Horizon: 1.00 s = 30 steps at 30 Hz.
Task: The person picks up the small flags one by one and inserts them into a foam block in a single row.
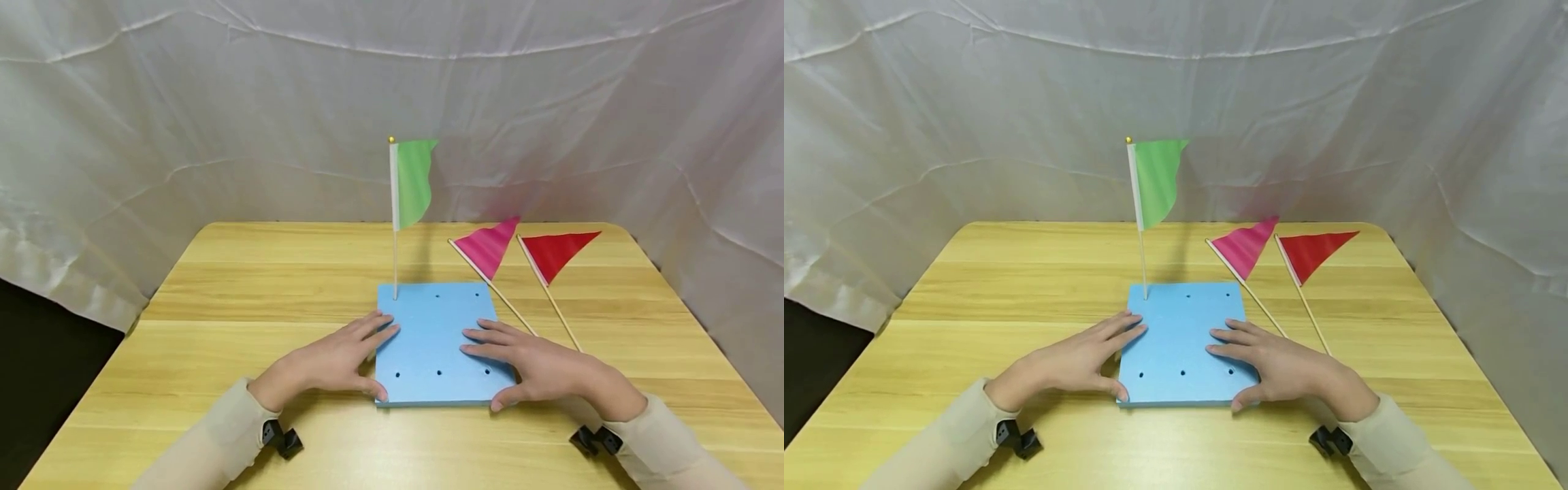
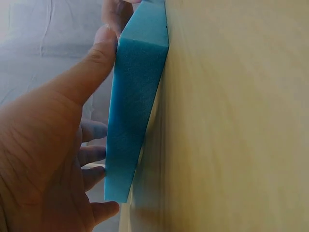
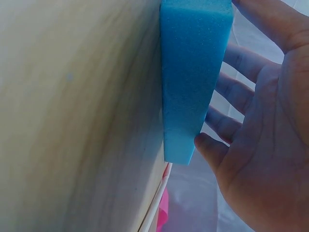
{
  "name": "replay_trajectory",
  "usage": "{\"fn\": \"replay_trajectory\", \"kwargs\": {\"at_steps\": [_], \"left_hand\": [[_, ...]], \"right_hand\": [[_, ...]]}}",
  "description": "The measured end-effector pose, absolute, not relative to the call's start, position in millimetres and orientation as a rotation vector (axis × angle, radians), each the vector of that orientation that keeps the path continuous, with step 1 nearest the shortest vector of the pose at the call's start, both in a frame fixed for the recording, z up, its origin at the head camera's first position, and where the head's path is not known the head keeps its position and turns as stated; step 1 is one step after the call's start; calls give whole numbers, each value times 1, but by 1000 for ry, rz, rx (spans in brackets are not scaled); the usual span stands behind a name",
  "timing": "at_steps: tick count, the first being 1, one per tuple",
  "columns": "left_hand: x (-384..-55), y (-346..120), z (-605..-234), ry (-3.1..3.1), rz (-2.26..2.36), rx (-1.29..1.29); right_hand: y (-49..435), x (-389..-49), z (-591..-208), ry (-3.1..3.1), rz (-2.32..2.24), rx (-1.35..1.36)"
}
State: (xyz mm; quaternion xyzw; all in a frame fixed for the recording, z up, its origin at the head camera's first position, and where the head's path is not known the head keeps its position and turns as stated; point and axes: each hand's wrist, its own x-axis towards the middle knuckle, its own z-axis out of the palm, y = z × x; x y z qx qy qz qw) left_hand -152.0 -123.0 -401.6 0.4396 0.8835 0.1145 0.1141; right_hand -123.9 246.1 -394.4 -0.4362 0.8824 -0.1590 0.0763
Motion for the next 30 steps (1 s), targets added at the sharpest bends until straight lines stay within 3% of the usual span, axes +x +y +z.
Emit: {"fn": "replay_trajectory", "kwargs": {"at_steps": [30], "left_hand": [[-150, -122, -401, 2543, 288, 1235]], "right_hand": [[245, -125, -389, 2659, -460, -1285]]}}
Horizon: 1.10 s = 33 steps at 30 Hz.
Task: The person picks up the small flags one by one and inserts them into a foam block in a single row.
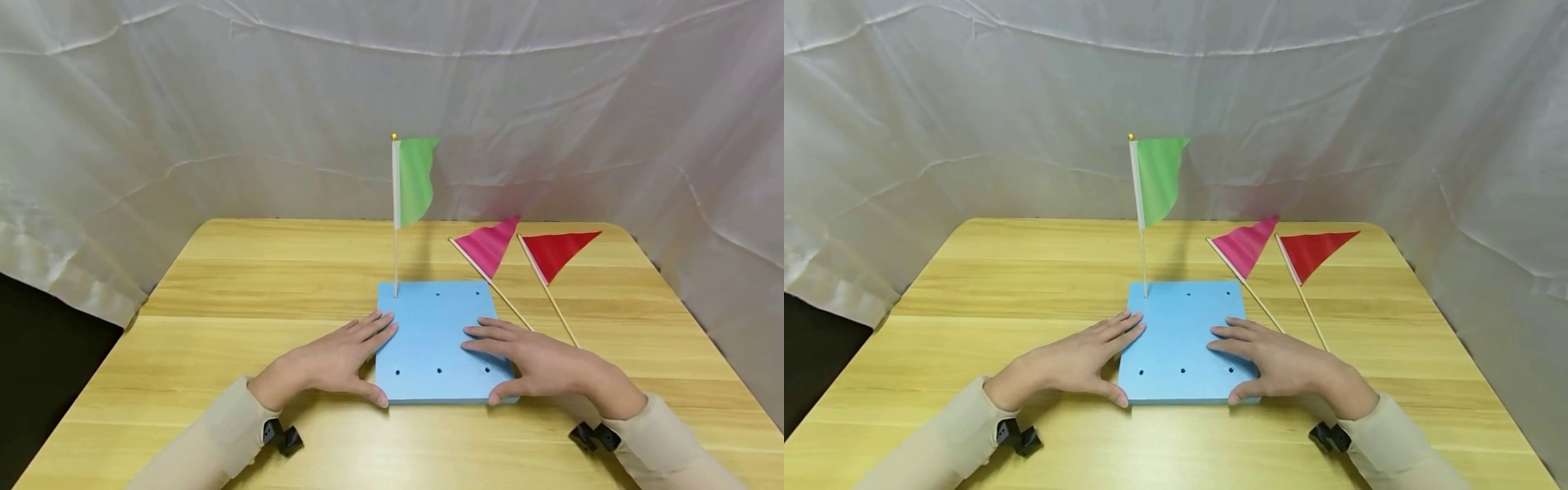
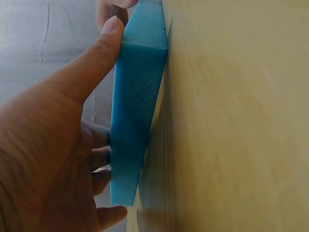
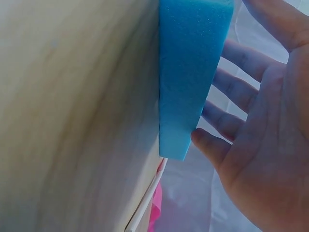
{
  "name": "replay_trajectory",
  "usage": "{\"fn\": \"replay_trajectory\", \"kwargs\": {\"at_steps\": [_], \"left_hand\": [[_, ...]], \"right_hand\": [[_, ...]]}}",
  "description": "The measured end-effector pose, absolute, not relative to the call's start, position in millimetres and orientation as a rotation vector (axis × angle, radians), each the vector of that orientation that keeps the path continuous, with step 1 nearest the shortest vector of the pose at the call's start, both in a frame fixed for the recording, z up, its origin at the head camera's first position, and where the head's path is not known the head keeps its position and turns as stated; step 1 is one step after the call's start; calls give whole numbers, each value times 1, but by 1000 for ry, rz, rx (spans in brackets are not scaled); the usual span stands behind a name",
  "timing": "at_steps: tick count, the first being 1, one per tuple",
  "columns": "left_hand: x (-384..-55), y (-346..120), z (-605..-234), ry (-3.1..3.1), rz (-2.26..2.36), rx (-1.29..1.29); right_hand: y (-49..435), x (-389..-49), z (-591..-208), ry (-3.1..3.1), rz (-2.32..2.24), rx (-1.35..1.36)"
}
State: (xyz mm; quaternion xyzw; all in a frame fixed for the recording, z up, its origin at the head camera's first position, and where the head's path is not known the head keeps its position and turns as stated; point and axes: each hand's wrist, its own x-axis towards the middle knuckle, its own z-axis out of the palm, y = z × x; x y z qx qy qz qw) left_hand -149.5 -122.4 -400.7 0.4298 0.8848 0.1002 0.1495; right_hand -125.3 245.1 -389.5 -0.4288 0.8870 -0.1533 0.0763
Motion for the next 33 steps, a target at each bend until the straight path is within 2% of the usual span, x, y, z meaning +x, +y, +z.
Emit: {"fn": "replay_trajectory", "kwargs": {"at_steps": [15, 33], "left_hand": [[-150, -124, -401, 2547, 288, 1252], [-148, -122, -402, 2628, 156, 1294]], "right_hand": [[250, -137, -386, 2819, -552, -1237], [272, -175, -369, 2921, -786, -865]]}}
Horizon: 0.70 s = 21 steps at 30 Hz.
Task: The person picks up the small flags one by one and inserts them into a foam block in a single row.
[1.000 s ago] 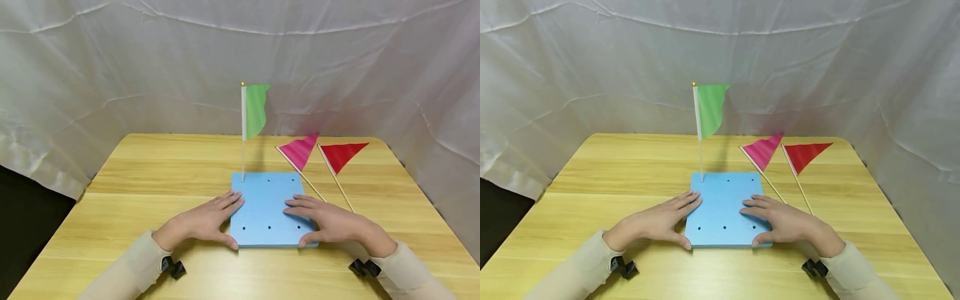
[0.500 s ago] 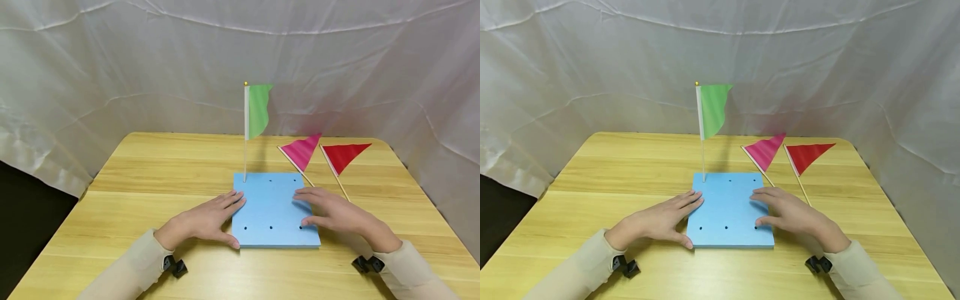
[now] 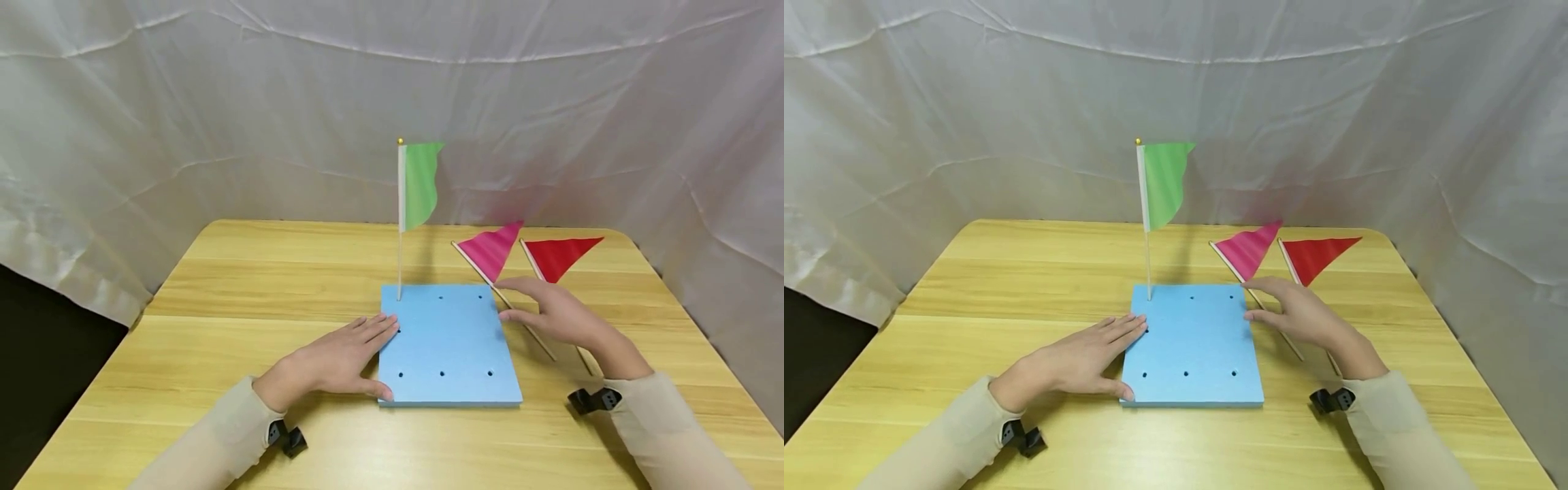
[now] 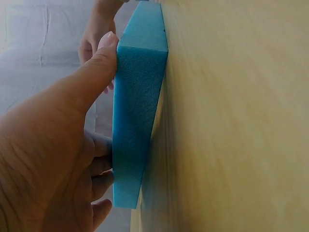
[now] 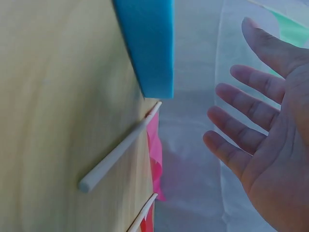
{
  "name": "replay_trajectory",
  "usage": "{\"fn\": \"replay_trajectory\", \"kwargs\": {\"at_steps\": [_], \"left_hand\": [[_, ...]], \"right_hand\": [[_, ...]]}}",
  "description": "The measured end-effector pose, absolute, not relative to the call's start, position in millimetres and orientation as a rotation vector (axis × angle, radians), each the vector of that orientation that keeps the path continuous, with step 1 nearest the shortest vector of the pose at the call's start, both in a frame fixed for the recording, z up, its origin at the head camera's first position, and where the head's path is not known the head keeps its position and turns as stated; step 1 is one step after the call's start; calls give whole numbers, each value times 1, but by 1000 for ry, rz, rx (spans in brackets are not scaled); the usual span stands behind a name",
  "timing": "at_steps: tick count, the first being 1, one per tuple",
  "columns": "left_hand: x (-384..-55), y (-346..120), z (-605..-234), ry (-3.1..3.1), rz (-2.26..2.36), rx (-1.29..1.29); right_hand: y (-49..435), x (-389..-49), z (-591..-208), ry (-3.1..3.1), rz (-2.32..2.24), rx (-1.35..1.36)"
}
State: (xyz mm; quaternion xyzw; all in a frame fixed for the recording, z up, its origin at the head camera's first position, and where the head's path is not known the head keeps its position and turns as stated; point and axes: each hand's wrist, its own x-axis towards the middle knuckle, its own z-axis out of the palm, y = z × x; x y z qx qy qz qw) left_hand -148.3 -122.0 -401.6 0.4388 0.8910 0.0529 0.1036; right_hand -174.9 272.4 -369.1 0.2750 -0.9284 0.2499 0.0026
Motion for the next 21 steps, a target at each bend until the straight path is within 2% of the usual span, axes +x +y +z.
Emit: {"fn": "replay_trajectory", "kwargs": {"at_steps": [21], "left_hand": [[-150, -122, -402, 2603, 196, 1280]], "right_hand": [[296, -216, -394, -2988, 1190, 764]]}}
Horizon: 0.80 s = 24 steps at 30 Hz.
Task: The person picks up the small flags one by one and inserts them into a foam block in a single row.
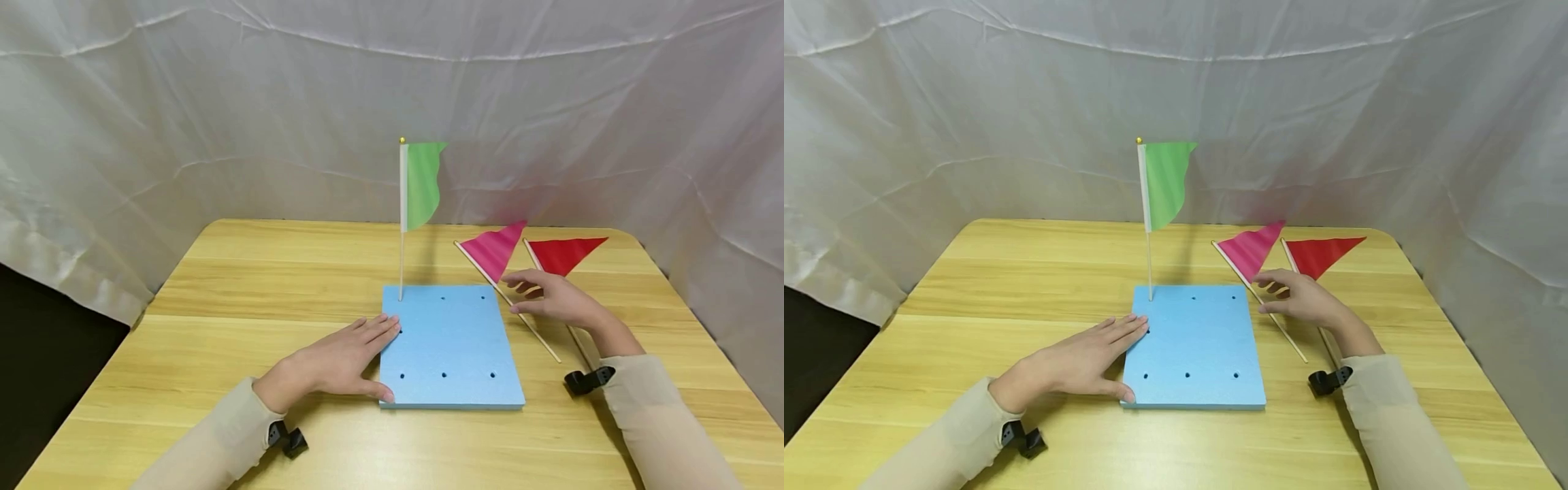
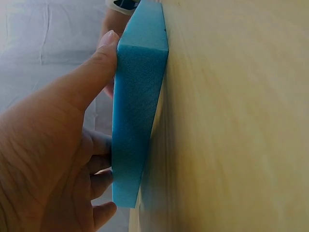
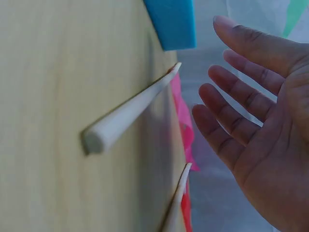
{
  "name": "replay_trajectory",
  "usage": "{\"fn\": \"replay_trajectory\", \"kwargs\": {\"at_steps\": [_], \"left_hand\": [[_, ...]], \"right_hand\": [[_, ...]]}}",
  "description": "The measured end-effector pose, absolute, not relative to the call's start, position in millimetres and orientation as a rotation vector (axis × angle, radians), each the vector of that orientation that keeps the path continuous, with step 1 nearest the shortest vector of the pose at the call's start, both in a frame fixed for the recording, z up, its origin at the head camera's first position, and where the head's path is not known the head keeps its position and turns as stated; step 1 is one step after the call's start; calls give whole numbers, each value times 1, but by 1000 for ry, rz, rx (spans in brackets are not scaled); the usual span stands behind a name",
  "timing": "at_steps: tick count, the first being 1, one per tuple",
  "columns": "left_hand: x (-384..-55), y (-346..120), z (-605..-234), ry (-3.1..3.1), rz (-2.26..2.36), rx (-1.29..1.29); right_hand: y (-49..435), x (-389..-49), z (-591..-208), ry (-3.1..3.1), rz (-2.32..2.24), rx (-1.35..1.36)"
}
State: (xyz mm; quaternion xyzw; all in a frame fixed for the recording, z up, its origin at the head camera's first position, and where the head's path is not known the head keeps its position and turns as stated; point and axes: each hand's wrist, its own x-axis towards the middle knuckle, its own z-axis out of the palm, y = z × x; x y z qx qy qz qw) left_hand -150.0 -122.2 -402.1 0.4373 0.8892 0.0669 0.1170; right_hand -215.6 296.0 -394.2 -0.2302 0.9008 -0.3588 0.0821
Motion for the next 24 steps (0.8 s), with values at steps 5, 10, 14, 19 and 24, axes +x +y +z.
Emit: {"fn": "replay_trajectory", "kwargs": {"at_steps": [5, 10, 14, 19, 24], "left_hand": [[-150, -122, -401, 2592, 203, 1273], [-150, -122, -402, 2600, 197, 1268], [-149, -122, -402, 2604, 204, 1273], [-149, -123, -403, 2606, 204, 1278], [-149, -123, -404, 2609, 199, 1287]], "right_hand": [[301, -221, -400, 2695, -1025, -644], [303, -222, -401, 2694, -1003, -641], [305, -222, -402, 2677, -1015, -630], [307, -224, -405, 2659, -1007, -638], [308, -226, -410, 2656, -998, -639]]}}
